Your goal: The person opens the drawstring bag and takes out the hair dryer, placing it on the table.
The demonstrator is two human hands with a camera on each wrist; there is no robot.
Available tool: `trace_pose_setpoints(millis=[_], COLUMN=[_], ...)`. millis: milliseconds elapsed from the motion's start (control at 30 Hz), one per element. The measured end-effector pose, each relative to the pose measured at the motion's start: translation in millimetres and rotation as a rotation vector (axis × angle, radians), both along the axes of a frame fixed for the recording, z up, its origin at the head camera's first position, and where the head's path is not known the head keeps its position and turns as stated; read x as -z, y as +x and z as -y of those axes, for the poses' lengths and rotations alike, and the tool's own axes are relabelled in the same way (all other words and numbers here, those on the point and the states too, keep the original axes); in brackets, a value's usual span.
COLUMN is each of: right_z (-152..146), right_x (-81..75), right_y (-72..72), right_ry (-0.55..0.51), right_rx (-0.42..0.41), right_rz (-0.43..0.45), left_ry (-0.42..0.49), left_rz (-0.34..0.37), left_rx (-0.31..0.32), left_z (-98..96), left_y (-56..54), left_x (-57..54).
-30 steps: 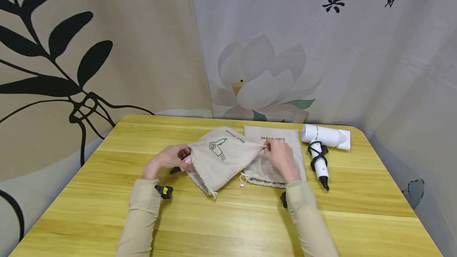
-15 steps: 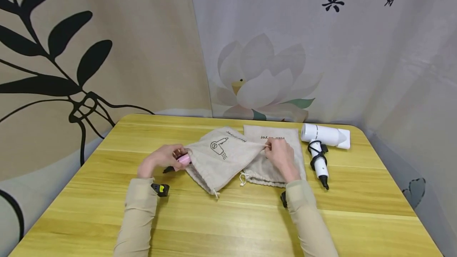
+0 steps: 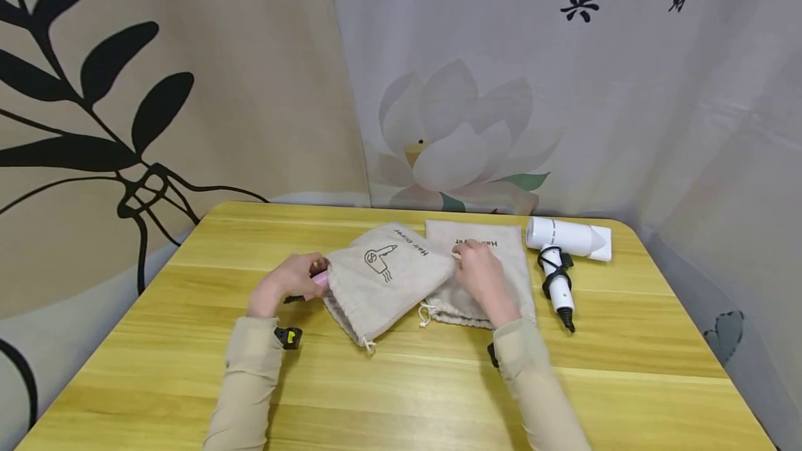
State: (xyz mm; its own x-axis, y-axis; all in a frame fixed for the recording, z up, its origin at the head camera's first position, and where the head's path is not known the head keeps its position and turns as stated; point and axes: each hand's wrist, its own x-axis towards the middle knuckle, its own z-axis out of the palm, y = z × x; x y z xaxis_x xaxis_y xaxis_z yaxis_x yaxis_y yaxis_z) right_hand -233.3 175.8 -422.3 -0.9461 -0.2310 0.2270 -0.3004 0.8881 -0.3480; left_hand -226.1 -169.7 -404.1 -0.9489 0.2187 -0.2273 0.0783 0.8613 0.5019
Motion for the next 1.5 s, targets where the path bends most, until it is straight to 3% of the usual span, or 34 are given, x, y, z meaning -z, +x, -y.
trace_pose_setpoints(millis=[100,300,600,1000,1500], right_z=[6.9,19.2,27.3,31.1,32.9], right_x=[0.7,5.6,16.3,13.7,13.4], right_y=[1.8,2.2,0.3,-3.1,-4.6], right_ry=[-0.001,0.021,0.174,0.264,0.266], right_rx=[-0.062,-0.121,-0.202,-0.201,-0.198], right_rz=[-0.022,0.074,0.162,0.248,0.239], left_ry=[-0.023,-0.022,-0.012,-0.016,-0.004], left_rz=[-0.027,-0.064,-0.104,-0.096,-0.038], left_rx=[-0.001,0.000,0.033,0.057,0.066], left_z=[-1.9,-4.8,-4.9,-3.9,7.1], left_y=[0.3,-0.3,1.3,-0.1,5.7], left_x=[-0.3,-0.7,-7.6,-16.2,-25.0])
